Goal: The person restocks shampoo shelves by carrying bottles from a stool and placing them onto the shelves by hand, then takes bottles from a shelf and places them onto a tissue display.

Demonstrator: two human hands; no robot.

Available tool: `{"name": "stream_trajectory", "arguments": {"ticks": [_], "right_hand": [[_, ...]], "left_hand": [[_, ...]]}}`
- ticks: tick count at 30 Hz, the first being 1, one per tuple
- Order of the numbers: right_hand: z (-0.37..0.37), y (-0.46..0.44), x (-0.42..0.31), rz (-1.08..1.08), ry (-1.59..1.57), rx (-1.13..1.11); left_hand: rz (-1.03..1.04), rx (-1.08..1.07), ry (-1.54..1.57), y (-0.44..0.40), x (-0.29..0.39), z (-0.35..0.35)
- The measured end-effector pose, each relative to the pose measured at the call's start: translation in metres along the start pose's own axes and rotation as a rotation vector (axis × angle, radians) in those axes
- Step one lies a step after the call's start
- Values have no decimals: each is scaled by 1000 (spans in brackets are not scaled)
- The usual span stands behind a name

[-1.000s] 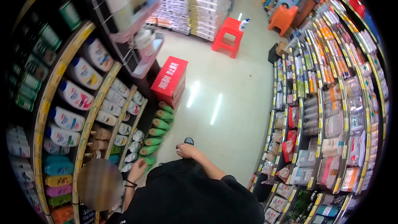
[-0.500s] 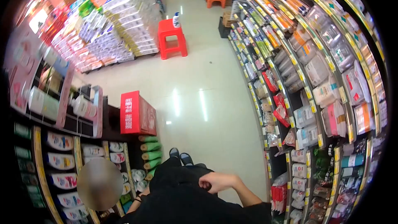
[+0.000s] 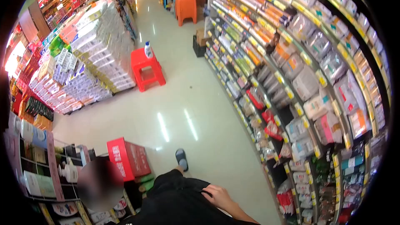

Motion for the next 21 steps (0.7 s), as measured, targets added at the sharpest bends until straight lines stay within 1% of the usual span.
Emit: {"name": "stream_trajectory", "arguments": {"ticks": [3, 5, 7, 8, 9, 11, 12, 15, 16, 19, 21], "right_hand": [[-13, -62, -3, -48, 122, -14], [-14, -95, 10, -4, 155, -63], [-12, -120, 23, 46, 175, -111], [-16, -131, 22, 31, 121, -112], [-19, -143, 25, 79, 67, -108], [-19, -159, 31, 181, -52, -114], [-22, -171, 33, 231, -167, -137], [-18, -189, 104, 356, -863, 238], [-16, -193, 127, 397, -829, 298], [18, -195, 181, 494, -390, 196], [62, -187, 278, 425, -118, 168]], "left_hand": [[106, 23, 28, -51, 83, -33], [167, 41, 31, -87, 133, -58], [220, 55, 20, -127, 182, -68], [240, 59, 23, -141, 204, -71], [259, 63, 25, -152, 224, -76], [294, 59, 35, -168, 254, -82], [306, 53, 42, -174, 268, -84], [312, 43, 63, -192, 291, -87], [303, 43, 75, -198, 295, -88], [245, 46, 100, -215, 295, -89], [184, 59, 115, -227, 291, -92]]}}
Point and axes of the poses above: each hand's wrist, its own y-axis away from the middle knuckle, its own z-axis out of the palm, x = y × z, the point moved 7 cm from there along -y, towards the middle knuckle, and after that the axes turned 3 degrees about -y, right-handed, at the moved point
